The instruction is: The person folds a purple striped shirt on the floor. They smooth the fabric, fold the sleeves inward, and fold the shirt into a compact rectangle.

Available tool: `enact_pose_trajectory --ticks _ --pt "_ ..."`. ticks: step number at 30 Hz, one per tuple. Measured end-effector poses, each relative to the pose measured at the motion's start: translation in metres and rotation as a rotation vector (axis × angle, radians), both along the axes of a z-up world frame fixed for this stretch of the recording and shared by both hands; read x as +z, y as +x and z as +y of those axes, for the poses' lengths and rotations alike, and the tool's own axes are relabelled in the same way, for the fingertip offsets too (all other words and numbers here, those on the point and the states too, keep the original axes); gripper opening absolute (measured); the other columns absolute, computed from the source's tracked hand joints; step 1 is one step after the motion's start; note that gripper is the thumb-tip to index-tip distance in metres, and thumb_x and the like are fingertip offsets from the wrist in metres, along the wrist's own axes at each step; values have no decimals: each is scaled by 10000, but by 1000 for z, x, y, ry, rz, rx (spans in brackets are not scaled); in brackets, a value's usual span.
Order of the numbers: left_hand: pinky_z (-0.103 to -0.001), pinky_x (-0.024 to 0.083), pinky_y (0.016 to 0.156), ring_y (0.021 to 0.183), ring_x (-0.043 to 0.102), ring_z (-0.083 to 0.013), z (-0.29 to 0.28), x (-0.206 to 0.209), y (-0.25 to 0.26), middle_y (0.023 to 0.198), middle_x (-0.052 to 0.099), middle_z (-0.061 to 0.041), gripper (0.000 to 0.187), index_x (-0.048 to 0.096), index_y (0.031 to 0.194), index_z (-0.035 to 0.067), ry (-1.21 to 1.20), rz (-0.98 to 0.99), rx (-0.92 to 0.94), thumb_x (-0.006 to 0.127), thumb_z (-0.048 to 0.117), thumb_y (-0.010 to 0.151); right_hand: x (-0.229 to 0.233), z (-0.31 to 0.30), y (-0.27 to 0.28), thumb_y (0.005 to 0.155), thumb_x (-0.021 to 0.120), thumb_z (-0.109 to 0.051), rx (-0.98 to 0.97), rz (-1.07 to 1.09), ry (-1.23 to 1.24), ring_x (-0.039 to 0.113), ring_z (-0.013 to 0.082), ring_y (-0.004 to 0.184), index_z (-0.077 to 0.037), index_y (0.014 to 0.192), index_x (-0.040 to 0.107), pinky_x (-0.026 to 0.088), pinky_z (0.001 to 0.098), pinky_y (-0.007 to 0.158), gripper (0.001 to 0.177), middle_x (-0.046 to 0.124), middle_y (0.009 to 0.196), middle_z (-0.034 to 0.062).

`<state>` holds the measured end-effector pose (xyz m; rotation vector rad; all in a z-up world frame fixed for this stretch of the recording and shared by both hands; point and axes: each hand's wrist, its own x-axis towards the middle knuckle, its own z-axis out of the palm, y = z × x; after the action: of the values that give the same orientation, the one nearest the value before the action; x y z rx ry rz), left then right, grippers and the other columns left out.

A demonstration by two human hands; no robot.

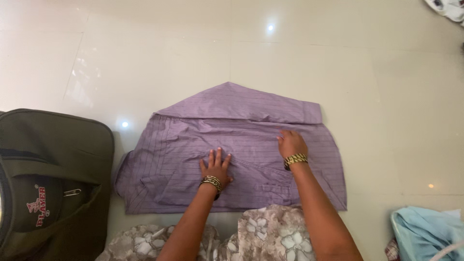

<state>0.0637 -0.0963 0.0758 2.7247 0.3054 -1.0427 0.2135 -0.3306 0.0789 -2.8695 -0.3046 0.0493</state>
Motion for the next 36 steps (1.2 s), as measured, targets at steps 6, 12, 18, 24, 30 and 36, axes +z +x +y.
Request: enact_pose_trajectory --ticks 6,12,18,24,30,36 --pt "-665 35 1225 1575 -126 -287 2 -5 2 1713 -172 -34 938 68 1627 389 -40 20 15 660 540 914 21 111 40 954 661 -394 139 144 -172 708 266 916 -134 1153 711 589 433 735 331 733 1031 87" --pt "-688 20 1214 1572 -149 -304 5 -3 2 1711 -197 -42 916 54 1631 376 -89 43 21 636 511 936 4 157 102 1035 543 -181 225 155 -479 740 272 939 -143 1095 769 604 427 696 237 764 1067 105" --pt "-697 -3 1203 1554 -203 -329 6 6 5 1695 -251 -69 895 -3 1637 347 -115 98 1 586 479 976 35 182 137 1015 559 -218 16 435 -523 758 273 996 -109 1127 771 618 400 776 263 776 1094 129" --pt "-697 -14 1209 1556 -209 -319 6 5 6 1698 -252 -59 891 -5 1635 358 -129 110 15 580 478 973 60 192 150 1049 516 -142 -53 251 -252 708 319 1104 -90 1215 712 584 438 885 262 743 1170 165" --pt "-692 -19 1209 1556 -210 -316 5 3 7 1692 -260 -53 901 -19 1635 360 -113 122 4 579 490 974 14 176 132 881 618 32 634 -30 540 257 404 1475 -100 1453 545 360 433 1138 592 390 1578 142" --pt "-687 -12 1217 1566 -181 -306 5 1 7 1700 -248 -44 899 8 1628 382 -87 121 9 592 521 959 -55 42 100 1001 538 -52 88 86 341 688 254 1121 -129 1154 731 548 384 992 258 717 1248 79"
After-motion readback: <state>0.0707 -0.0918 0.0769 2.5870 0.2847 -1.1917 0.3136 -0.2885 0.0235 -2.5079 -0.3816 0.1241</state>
